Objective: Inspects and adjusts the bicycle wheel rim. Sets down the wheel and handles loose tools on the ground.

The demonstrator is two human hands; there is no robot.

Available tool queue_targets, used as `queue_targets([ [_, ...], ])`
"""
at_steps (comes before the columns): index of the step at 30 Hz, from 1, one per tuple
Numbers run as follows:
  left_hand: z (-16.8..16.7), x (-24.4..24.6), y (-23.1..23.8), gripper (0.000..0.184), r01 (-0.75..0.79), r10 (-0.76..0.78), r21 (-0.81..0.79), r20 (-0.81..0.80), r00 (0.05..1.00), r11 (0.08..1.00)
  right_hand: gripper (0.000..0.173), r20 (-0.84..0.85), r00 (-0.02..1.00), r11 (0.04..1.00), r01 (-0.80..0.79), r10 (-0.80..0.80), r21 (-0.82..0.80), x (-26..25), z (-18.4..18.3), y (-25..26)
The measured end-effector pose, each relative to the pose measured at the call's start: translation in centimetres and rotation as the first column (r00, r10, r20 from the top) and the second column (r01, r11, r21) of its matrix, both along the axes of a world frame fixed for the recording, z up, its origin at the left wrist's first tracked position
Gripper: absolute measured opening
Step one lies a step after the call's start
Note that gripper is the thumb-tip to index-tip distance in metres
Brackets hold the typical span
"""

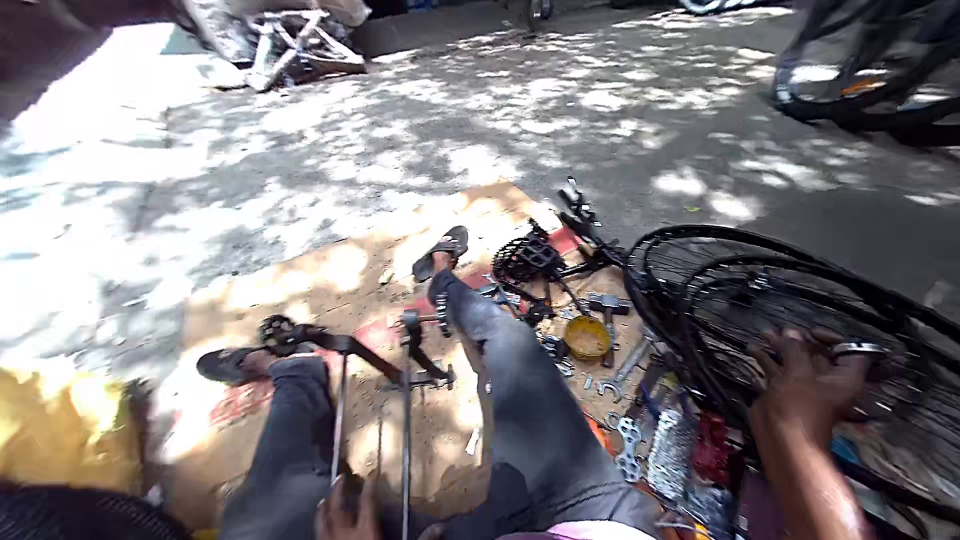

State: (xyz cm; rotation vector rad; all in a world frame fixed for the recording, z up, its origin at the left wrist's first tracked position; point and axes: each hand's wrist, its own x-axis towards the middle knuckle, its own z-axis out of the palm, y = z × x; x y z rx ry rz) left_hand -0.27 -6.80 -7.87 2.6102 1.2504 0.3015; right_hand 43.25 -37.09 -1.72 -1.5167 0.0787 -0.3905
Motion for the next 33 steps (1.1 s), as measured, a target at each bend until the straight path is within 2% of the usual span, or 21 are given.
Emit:
queue_targets([
  [3, -0.5, 1.5, 0.3, 0.106, -0.143, 0.145, 0.034, -0.071, 0.987, 0.989, 0.035, -0.096, 0.913, 0.917, -0.395, 0.398, 0.050, -2.4, -1.5, 9.3],
  [7, 1.4, 2.4, 1.7, 0.107, -0.164, 0.145, -0.102, -0.171, 0.974, 0.981, 0.025, -0.177, 0.674, 0.697, -0.697, 0.717, 0.168, -8.1, -3.1, 19.7],
  [10, 3.8, 2.4, 4.2, 0.109, -0.170, 0.127, -0.192, -0.218, 0.968, 0.967, 0.025, -0.271, 0.482, 0.545, -0.801, 0.833, 0.249, -11.6, -2.9, 23.8],
  [12, 4.8, 2.3, 6.3, 0.107, -0.171, 0.141, -0.190, -0.162, 0.977, 0.967, 0.025, -0.306, 0.325, 0.390, -0.903, 0.895, 0.180, -13.1, -3.0, 24.6],
  [14, 5.6, 2.7, 8.7, 0.104, -0.178, 0.164, -0.150, -0.100, 0.981, 0.972, 0.025, -0.369, 0.144, 0.191, -0.977, 0.918, 0.093, -14.0, -3.4, 24.2],
  [16, 6.8, 3.9, 10.9, 0.106, -0.183, 0.172, -0.109, -0.108, 0.979, 0.977, 0.031, -0.397, 0.062, 0.079, -0.996, 0.916, 0.027, -14.1, -4.3, 22.9],
  [17, 7.4, 4.7, 12.0, 0.106, -0.178, 0.163, -0.107, -0.138, 0.977, 0.978, 0.034, -0.389, 0.066, 0.065, -0.998, 0.919, -0.015, -13.8, -4.5, 21.9],
  [18, 7.9, 5.7, 13.1, 0.104, -0.170, 0.149, -0.094, -0.194, 0.969, 0.981, 0.035, -0.366, 0.098, 0.090, -0.995, 0.925, -0.040, -13.3, -4.3, 20.8],
  [21, 9.7, 8.4, 15.5, 0.087, -0.134, 0.083, -0.137, -0.326, 0.942, 0.981, 0.034, -0.239, 0.323, 0.325, -0.945, 0.916, -0.034, -11.4, -1.8, 16.8],
  [24, 10.6, 10.0, 17.2, 0.074, -0.109, 0.048, -0.153, -0.356, 0.933, 0.982, 0.034, -0.137, 0.588, 0.582, -0.809, 0.797, -0.087, -8.1, 0.9, 12.9],
  [26, 11.3, 10.9, 17.8, 0.070, -0.120, 0.047, -0.171, -0.382, 0.923, 0.978, 0.030, -0.150, 0.721, 0.712, -0.692, 0.677, -0.115, -5.8, 1.4, 10.9],
  [27, 11.5, 11.3, 18.1, 0.067, -0.120, 0.041, -0.179, -0.391, 0.919, 0.976, 0.031, -0.197, 0.755, 0.749, -0.652, 0.625, -0.122, -4.8, 1.0, 9.8],
  [30, 11.6, 11.8, 19.1, 0.062, -0.094, 0.015, -0.180, -0.398, 0.917, 0.979, 0.037, -0.349, 0.757, 0.750, -0.634, 0.553, -0.186, -2.0, -3.1, 7.5],
  [32, 11.7, 12.0, 19.4, 0.060, -0.100, 0.015, -0.190, -0.404, 0.914, 0.977, 0.036, -0.312, 0.773, 0.715, -0.632, 0.552, -0.299, -2.5, -7.6, 6.5],
  [33, 11.7, 12.1, 19.5, 0.059, -0.105, 0.019, -0.187, -0.410, 0.912, 0.977, 0.037, -0.341, 0.776, 0.668, -0.631, 0.532, -0.395, -3.6, -8.6, 6.0],
])
